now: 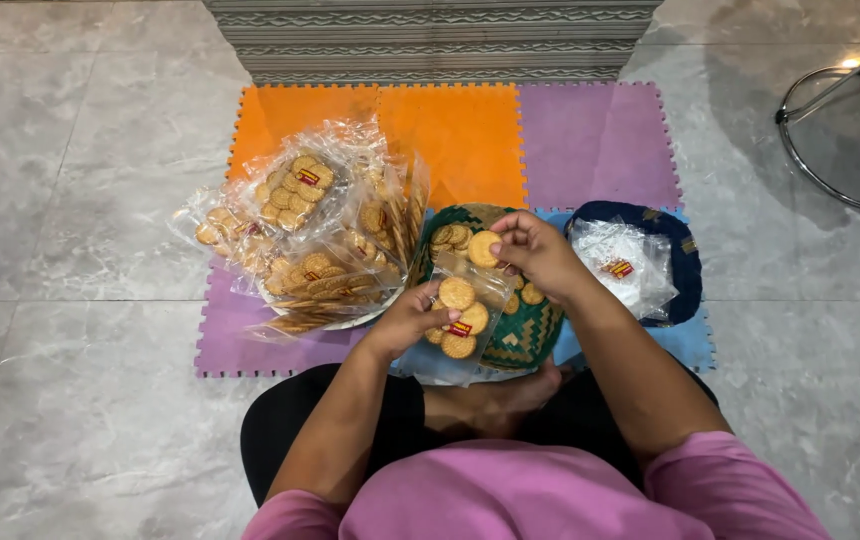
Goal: A person is manually packing small round cookies from a basket into clear plastic bags while sitting on the floor.
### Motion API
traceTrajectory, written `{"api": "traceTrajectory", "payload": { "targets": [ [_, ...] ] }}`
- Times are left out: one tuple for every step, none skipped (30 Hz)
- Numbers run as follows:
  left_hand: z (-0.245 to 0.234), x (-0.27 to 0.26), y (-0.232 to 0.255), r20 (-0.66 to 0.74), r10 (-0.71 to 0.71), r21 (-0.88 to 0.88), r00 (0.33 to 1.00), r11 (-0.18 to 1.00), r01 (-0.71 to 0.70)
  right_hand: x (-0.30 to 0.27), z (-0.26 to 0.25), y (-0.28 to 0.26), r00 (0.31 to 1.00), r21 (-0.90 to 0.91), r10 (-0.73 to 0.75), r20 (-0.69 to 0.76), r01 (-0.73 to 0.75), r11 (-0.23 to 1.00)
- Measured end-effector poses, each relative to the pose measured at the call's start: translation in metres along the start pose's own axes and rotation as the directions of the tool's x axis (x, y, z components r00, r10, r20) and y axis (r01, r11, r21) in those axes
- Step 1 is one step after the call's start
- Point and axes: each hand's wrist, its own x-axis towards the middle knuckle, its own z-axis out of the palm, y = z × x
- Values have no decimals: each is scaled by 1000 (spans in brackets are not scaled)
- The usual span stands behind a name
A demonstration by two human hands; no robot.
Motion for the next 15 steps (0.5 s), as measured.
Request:
{"api": "traceTrajectory", "payload": {
  "targets": [
    [1, -1, 0, 0, -1, -1, 1000, 1000, 1, -4, 1, -7, 1000, 0, 1, 0, -1, 1000],
    [1, -2, 0, 8, -4, 14, 1000, 1000, 4, -8, 2, -14, 999, -119, -40, 35, 44, 992],
    [2, -2, 1, 19, -6, 30, 1000, 1000, 5, -11, 3, -21, 994, -236, -78, 74, 94, 967],
    [3, 0, 1, 21, -6, 31, 1000, 1000, 5, -14, 3, -29, 994, -237, -79, 72, 94, 967],
    [3, -1, 0, 15, -4, 42, 1000, 999, 3, -19, 4, -36, 990, -340, -61, 128, 102, 935],
    [4, -2, -1, 8, -2, 54, 1000, 999, 1, -23, 6, -43, 983, -438, -37, 182, 114, 892],
    [2, -1, -3, 7, -6, 51, 1000, 999, 5, -28, 6, -51, 983, -438, -32, 181, 110, 892],
    [1, 0, -4, -3, -3, 52, 1000, 999, 3, -32, 7, -60, 971, -526, -11, 240, 139, 839],
    [-1, 0, -5, -13, 0, 53, 1000, 999, 1, -37, 8, -68, 955, -605, 17, 296, 174, 777],
    [0, -3, -6, -15, -4, 50, 1000, 999, 5, -33, 6, -64, 955, -605, 21, 296, 170, 778],
    [1, -3, -4, -25, 6, 47, 1000, 999, -5, -26, 3, -62, 947, -643, 47, 317, 178, 745],
    [1, -3, -2, -35, 16, 45, 999, 999, -14, -18, 1, -60, 939, -679, 73, 336, 188, 710],
    [-2, -2, -5, -35, 15, 45, 999, 999, -14, -18, 3, -64, 939, -679, 73, 336, 187, 710],
    [-5, -1, -9, -30, 24, 70, 999, 997, -22, -19, 5, -68, 927, -666, 125, 353, 155, 730],
    [-8, 0, -12, -25, 34, 95, 999, 995, -32, -18, 7, -72, 912, -654, 174, 371, 123, 747]
  ]
}}
